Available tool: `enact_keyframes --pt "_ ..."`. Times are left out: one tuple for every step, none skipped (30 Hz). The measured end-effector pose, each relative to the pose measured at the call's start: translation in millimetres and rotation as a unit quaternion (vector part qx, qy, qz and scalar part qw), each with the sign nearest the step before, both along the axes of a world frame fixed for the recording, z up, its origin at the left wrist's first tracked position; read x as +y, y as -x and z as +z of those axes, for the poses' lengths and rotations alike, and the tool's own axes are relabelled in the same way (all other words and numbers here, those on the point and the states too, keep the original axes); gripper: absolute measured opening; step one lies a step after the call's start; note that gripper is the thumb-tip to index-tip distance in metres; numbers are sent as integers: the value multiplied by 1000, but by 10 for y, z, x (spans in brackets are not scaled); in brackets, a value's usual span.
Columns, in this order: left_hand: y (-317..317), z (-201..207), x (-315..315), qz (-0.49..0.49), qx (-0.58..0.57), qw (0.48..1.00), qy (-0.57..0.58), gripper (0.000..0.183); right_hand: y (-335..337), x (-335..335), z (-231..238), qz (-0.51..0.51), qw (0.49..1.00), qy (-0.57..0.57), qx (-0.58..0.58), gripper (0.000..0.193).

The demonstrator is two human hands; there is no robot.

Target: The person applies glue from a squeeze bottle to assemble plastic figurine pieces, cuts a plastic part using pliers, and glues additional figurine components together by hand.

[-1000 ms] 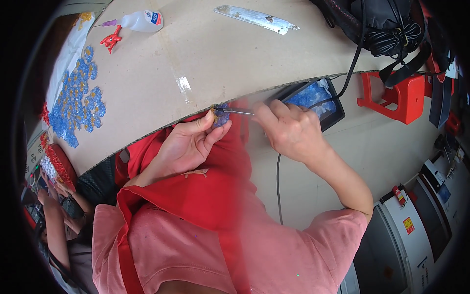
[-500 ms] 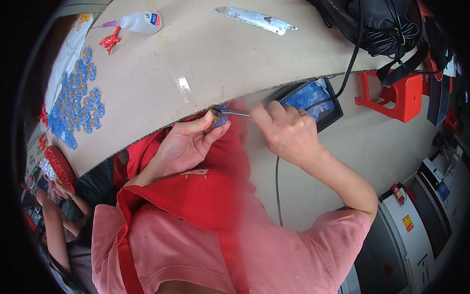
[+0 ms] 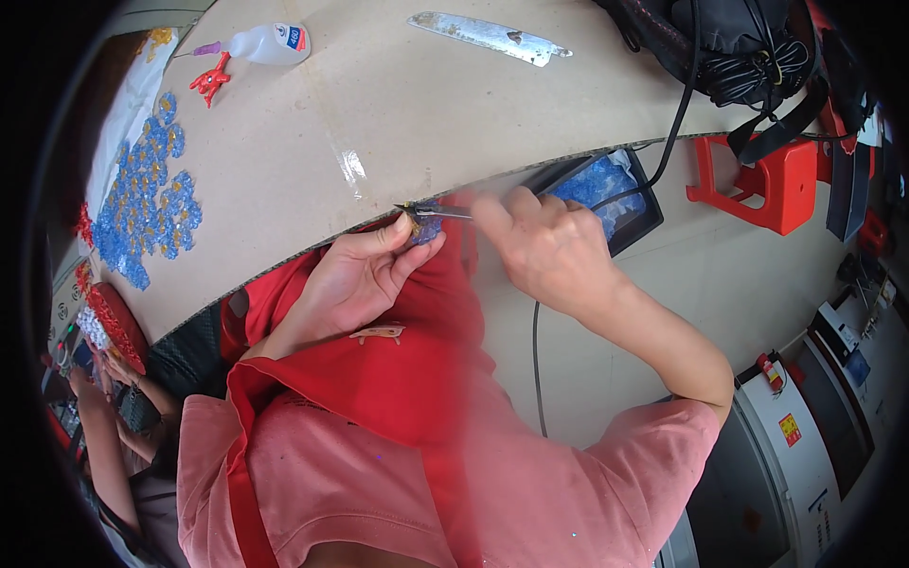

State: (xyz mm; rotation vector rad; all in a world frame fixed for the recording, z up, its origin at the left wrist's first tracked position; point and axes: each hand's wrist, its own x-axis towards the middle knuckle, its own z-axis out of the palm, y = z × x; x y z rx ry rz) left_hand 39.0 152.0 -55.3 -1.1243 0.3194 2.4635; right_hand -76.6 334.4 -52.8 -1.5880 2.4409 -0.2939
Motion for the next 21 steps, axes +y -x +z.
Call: enact_keyframes --pt "4 -8 3 2 6 1000 3 28 10 -14 8 3 1000 -4 1 15" --pt "9 -9 2 2 7 1000 3 28 21 -24 10 7 1000 -7 2 14" --pt "8 -4 5 3 2 1000 0 27 21 -25 1 7 1000 -7 2 14" --pt "7 3 7 4 -1 1000 -3 27 20 -20 -16 -3 1000 2 -19 14" --pt "-2 3 14 3 0 1000 -2 27 16 -13 -26 -12 999 12 -40 14" --pt "5 -18 14 1 16 1000 8 27 32 -10 -33 -13 999 14 -34 14" --pt "7 -33 15 -1 33 999 19 28 48 -3 -32 -12 998 19 -67 14" --pt "-14 -39 14 -11 39 999 21 29 69 2 -12 -10 995 24 -98 15" --pt "-30 -43 1 -20 47 998 25 30 102 2 25 -9 996 28 -88 15" --pt "-48 -18 -19 -45 44 998 30 33 113 10 90 -17 991 19 -135 15" --pt "-85 -22 -49 -82 77 994 14 35 138 12 154 -24 983 11 -181 16" --pt "-123 18 -74 -135 73 988 8 33 171 13 217 -35 976 53 -207 16" --pt "-128 71 -94 -186 68 980 4 31 226 -31 267 -31 978 59 -198 16" --pt "-127 167 -136 -234 63 969 39 28 287 -91 321 -83 975 123 -167 16" --pt "-118 247 -176 -232 71 969 45 28 334 -143 399 -136 964 185 -135 17" --pt "-130 307 -235 -216 119 967 64 26 390 -245 517 -196 957 155 -146 16" --pt "-125 379 -286 -199 166 962 85 24 435 -341 514 -189 959 161 -139 16" --pt "-98 520 -326 -128 172 973 90 21 487 -441 519 -245 945 178 -126 15" --pt "-111 521 -386 -123 180 971 98 21 548 -542 486 -299 927 196 -115 14" --pt "-140 505 -480 -75 204 962 166 20 603 -631 426 -291 928 205 -109 14" --pt "-127 490 -555 -31 229 946 225 20 666 -672 345 -293 924 226 -100 15"
